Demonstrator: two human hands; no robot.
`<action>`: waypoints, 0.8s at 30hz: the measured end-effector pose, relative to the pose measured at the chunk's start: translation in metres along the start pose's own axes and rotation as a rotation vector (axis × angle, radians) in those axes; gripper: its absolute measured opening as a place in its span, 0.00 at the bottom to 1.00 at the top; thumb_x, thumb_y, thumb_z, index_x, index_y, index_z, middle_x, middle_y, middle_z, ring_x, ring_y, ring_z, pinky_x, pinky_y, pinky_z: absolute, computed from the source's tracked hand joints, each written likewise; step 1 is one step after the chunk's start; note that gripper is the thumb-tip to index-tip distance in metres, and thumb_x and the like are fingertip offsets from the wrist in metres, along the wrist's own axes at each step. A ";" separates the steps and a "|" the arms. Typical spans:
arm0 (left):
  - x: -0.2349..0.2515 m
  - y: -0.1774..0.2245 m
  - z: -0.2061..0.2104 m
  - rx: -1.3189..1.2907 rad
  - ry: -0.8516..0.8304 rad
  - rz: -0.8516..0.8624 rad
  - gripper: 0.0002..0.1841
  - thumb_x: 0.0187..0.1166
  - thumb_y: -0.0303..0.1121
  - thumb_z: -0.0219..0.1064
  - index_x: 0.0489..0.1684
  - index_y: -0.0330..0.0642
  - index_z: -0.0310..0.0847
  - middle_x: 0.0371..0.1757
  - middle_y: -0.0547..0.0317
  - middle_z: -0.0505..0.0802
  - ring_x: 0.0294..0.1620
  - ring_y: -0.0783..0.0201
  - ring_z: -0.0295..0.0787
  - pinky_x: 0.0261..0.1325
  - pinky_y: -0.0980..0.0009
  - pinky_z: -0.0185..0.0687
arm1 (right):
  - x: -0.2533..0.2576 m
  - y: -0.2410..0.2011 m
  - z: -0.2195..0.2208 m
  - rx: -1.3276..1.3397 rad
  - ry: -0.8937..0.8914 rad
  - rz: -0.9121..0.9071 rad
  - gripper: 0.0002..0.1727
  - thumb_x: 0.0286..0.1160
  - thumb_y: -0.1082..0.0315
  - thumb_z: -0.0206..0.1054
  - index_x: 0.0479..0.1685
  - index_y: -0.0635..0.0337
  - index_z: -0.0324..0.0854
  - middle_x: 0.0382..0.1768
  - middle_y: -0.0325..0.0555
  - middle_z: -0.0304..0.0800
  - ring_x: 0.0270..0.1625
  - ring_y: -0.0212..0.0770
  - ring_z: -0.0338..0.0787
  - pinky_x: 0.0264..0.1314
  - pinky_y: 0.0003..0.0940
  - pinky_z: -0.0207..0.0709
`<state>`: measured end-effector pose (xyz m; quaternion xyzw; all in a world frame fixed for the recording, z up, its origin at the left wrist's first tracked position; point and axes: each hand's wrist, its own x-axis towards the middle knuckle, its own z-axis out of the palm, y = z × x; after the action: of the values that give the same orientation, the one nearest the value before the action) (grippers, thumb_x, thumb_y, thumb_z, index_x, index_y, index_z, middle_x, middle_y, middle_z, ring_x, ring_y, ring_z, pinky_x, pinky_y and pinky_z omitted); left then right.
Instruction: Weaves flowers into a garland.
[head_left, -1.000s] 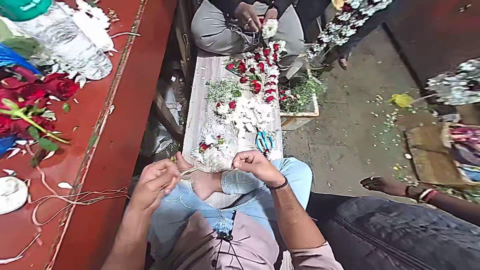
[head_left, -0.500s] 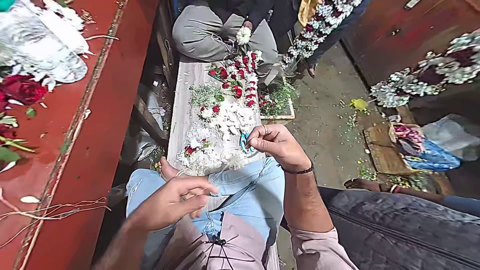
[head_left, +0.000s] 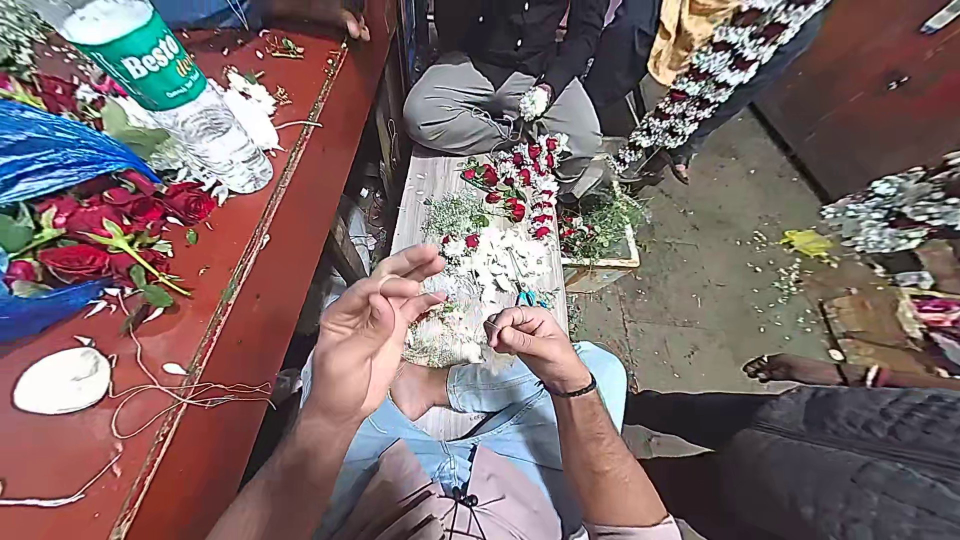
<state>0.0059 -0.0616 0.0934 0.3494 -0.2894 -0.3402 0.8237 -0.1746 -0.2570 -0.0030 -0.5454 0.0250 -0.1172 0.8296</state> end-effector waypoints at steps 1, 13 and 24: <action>0.002 -0.007 -0.002 -0.133 0.044 -0.029 0.12 0.88 0.39 0.60 0.50 0.42 0.86 0.81 0.38 0.78 0.83 0.37 0.72 0.80 0.40 0.72 | -0.001 0.001 0.000 -0.016 0.007 -0.026 0.13 0.83 0.56 0.67 0.38 0.53 0.90 0.35 0.34 0.91 0.37 0.26 0.85 0.42 0.25 0.78; -0.020 -0.093 -0.036 0.487 -0.078 -0.192 0.14 0.89 0.28 0.54 0.53 0.34 0.88 0.41 0.57 0.96 0.27 0.76 0.81 0.32 0.77 0.78 | -0.015 0.001 0.015 0.183 0.139 -0.143 0.18 0.85 0.55 0.64 0.34 0.58 0.90 0.56 0.57 0.93 0.62 0.49 0.90 0.65 0.43 0.82; -0.031 -0.073 -0.018 1.062 -1.163 -0.525 0.17 0.87 0.40 0.58 0.35 0.42 0.92 0.31 0.49 0.92 0.40 0.47 0.91 0.48 0.41 0.82 | -0.029 0.025 0.035 0.086 -0.125 0.454 0.16 0.84 0.59 0.61 0.23 0.47 0.78 0.16 0.23 0.71 0.20 0.21 0.70 0.25 0.21 0.63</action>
<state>-0.0263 -0.0693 0.0192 0.5162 -0.7002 -0.4660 0.1617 -0.1924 -0.2094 -0.0143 -0.4963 0.0907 0.1054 0.8569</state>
